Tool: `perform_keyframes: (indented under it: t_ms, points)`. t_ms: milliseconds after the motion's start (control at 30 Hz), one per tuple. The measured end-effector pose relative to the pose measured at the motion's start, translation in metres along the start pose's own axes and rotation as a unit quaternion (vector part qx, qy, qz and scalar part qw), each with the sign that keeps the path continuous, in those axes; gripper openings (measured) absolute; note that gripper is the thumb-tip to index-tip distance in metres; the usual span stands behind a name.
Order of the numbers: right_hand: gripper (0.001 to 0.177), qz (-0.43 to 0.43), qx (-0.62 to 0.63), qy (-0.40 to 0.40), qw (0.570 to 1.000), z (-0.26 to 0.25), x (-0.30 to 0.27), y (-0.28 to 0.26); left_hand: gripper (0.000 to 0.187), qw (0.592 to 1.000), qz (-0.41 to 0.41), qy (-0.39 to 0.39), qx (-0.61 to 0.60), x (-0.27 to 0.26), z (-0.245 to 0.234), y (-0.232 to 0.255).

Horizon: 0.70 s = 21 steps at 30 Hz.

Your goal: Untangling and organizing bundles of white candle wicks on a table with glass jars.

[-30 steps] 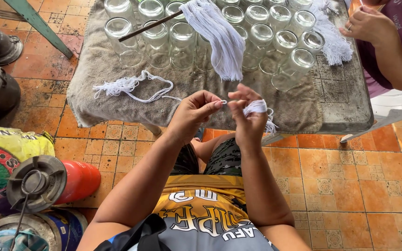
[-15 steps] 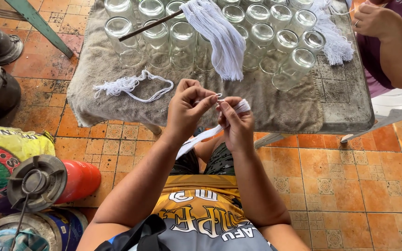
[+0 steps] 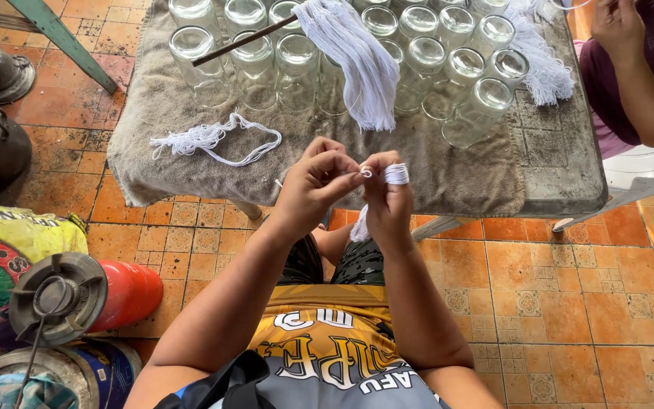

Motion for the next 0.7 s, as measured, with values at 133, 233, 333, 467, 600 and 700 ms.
perform_keyframes:
  t_ms: [133, 233, 333, 467, 600, 700]
  points:
    - [0.013, 0.091, 0.151, 0.055, 0.983, 0.005, -0.005, 0.002, 0.012, 0.991, -0.044, 0.009, -0.123, -0.002, 0.002, -0.01]
    - [0.008, 0.035, 0.107, 0.061, 0.992, 0.005, 0.001, -0.016, 0.012, 0.998, -0.023, 0.029, -0.051, -0.004, -0.003, -0.002]
    - [0.011, 0.03, 0.138, 0.074, 0.987, -0.001, 0.0, -0.017, 0.009, 0.999, -0.011, 0.031, 0.023, -0.003, -0.003, 0.003]
    - [0.014, 0.024, 0.113, 0.047, 0.992, 0.001, 0.002, -0.015, 0.007, 0.998, -0.042, 0.045, 0.027, -0.008, -0.001, -0.017]
    - [0.018, 0.097, 0.387, 0.03, 0.917, 0.002, 0.001, 0.003, 0.012, 0.997, -0.04, 0.06, -0.02, -0.006, -0.006, -0.001]
    - [0.019, 0.132, 0.471, 0.002, 0.872, 0.003, -0.002, 0.005, 0.012, 0.997, -0.029, 0.056, -0.036, -0.003, -0.006, 0.009]
Point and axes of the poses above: each hand's wrist, its own x-axis towards the middle knuckle, its own z-axis out of the palm, y = z × x, the point moved 5 cm from there along x, towards the middle knuckle, and after that the axes turned 7 degrees about -y, right-handed, at the moved point
